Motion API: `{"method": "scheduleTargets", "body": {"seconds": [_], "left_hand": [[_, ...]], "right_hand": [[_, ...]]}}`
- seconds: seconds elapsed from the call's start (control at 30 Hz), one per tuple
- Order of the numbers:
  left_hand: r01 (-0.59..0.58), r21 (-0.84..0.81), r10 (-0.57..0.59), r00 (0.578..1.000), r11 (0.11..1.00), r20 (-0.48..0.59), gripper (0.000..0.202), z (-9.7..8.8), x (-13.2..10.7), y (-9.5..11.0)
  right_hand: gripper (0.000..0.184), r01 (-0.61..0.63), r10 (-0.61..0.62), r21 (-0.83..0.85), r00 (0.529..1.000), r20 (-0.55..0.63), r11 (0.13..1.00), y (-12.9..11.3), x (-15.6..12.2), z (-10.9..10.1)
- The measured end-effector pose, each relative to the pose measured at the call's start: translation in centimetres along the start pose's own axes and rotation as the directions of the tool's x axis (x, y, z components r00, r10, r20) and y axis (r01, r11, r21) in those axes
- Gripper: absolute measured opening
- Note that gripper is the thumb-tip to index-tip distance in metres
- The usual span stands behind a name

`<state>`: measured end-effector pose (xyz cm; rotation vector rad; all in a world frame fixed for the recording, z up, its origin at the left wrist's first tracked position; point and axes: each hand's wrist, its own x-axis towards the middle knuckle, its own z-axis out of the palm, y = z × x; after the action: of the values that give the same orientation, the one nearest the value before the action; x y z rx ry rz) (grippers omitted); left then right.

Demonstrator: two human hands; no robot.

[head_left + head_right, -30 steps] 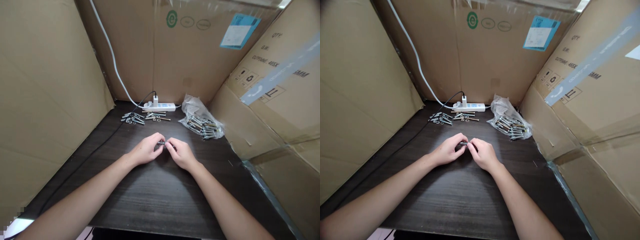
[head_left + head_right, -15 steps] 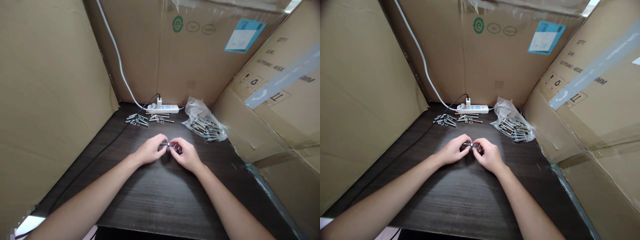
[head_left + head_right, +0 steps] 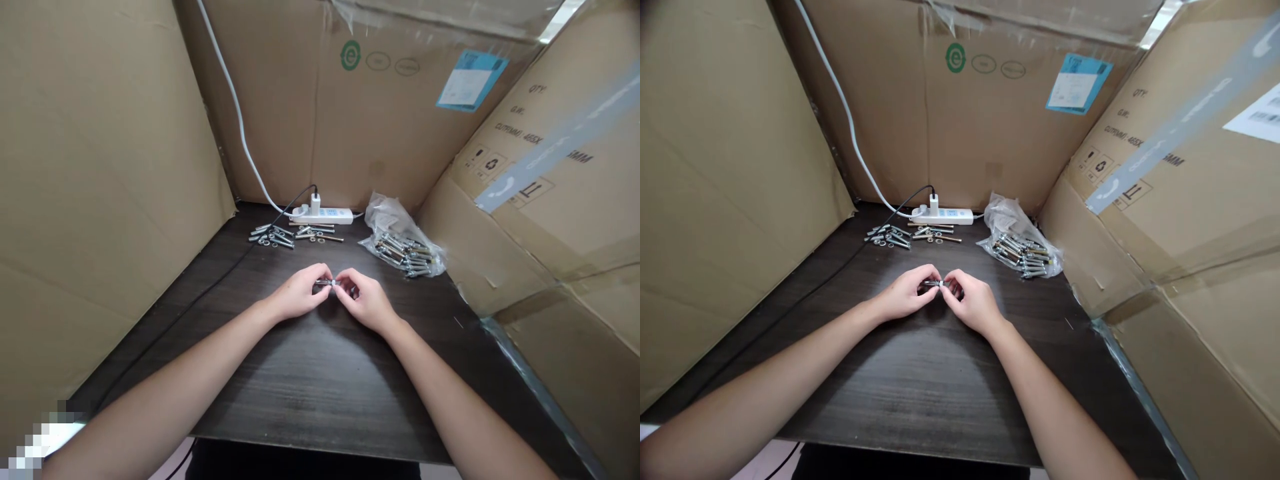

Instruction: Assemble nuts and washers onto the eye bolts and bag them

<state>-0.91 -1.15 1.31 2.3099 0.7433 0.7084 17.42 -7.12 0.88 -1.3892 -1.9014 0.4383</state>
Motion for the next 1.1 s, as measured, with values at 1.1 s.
{"method": "scheduleTargets", "body": {"seconds": [1.1], "left_hand": [[-0.033, 0.053, 0.035, 0.999, 0.998, -0.028, 0.011, 0.39, -0.12, 0.1]], "right_hand": [[0.013, -0.046, 0.041, 0.053, 0.995, 0.089, 0.998, -0.06, -0.1, -0.21]]}}
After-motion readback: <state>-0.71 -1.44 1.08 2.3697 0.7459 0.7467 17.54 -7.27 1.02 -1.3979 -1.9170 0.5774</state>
